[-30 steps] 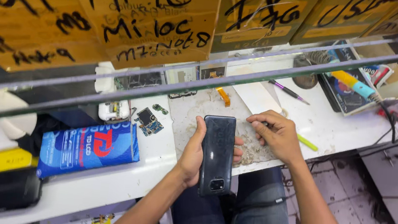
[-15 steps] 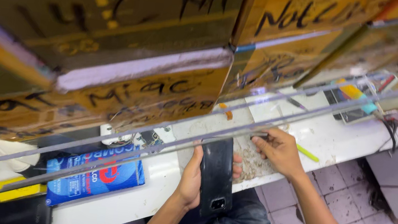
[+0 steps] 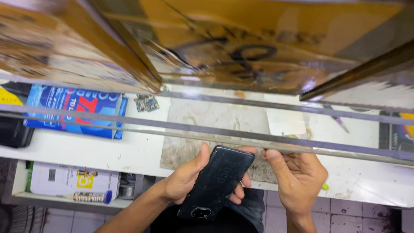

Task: The person cleans the back and edges of a black smartphone using a small tool and a white cloth. They repeatedly wipe the device's surface and seams, occasionally rotating the phone to access different areas.

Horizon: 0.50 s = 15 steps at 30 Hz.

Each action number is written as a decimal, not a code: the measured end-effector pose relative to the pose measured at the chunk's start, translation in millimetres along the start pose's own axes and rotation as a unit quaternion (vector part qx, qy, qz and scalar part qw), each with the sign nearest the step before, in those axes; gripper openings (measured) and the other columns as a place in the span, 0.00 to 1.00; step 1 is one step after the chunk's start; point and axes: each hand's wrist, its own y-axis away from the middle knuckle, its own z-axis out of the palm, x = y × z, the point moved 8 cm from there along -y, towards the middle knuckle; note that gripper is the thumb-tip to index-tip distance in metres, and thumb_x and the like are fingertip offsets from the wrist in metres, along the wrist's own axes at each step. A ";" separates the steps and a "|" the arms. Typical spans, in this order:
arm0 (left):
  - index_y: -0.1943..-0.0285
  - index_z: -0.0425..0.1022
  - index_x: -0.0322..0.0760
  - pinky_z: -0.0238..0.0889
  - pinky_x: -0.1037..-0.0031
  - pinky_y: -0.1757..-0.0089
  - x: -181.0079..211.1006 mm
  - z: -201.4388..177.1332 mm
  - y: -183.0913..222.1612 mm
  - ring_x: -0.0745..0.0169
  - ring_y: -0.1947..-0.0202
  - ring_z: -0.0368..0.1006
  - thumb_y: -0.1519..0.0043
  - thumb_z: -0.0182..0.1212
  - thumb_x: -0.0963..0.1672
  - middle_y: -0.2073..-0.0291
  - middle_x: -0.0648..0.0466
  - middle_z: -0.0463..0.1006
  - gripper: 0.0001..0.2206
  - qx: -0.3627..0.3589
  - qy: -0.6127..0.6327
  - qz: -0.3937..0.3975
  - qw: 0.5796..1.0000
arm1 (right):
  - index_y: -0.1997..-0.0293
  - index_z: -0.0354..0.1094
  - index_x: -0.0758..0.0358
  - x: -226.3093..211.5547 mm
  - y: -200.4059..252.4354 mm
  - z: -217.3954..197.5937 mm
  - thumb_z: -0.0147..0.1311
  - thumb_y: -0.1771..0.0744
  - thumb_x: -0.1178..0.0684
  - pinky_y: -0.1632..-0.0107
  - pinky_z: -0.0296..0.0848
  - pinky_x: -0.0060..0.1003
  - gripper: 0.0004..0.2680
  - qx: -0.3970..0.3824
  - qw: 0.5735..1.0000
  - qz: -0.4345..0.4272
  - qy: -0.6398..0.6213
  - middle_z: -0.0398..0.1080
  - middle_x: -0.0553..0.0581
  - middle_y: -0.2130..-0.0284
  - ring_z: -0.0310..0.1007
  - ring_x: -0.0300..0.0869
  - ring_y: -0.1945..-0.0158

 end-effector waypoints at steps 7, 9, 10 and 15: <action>0.17 0.48 0.31 0.67 0.62 0.42 -29.0 11.8 5.5 0.55 0.44 0.72 0.27 0.32 0.61 0.42 0.43 0.70 0.39 0.027 -0.046 -0.004 0.999 | 0.59 0.75 0.70 -56.0 18.6 24.0 0.66 0.38 0.67 0.57 0.74 0.31 0.08 -0.094 0.980 -0.105 0.142 0.77 0.59 0.64 0.76 0.42 0.61; 0.19 0.50 0.27 0.67 0.62 0.41 -35.7 11.4 4.3 0.54 0.44 0.72 0.26 0.32 0.61 0.42 0.42 0.71 0.39 0.032 -0.025 -0.015 0.999 | 0.58 0.75 0.69 -56.5 20.6 26.4 0.66 0.38 0.66 0.57 0.73 0.31 0.08 -0.101 0.980 -0.093 0.147 0.77 0.59 0.64 0.76 0.42 0.61; 0.20 0.50 0.25 0.68 0.62 0.41 -40.7 10.2 6.9 0.53 0.44 0.72 0.26 0.33 0.61 0.42 0.42 0.71 0.39 0.038 -0.012 -0.022 0.999 | 0.58 0.75 0.69 -52.5 23.6 26.0 0.67 0.38 0.66 0.56 0.73 0.32 0.08 -0.100 0.982 -0.078 0.139 0.77 0.59 0.64 0.76 0.42 0.60; 0.12 0.37 0.42 0.68 0.62 0.43 -58.2 5.5 16.8 0.54 0.46 0.72 0.27 0.33 0.61 0.43 0.42 0.70 0.38 0.061 0.004 -0.016 0.998 | 0.55 0.74 0.70 -28.9 38.9 22.8 0.65 0.35 0.65 0.58 0.74 0.29 0.07 -0.103 0.987 -0.050 0.112 0.76 0.60 0.62 0.77 0.41 0.58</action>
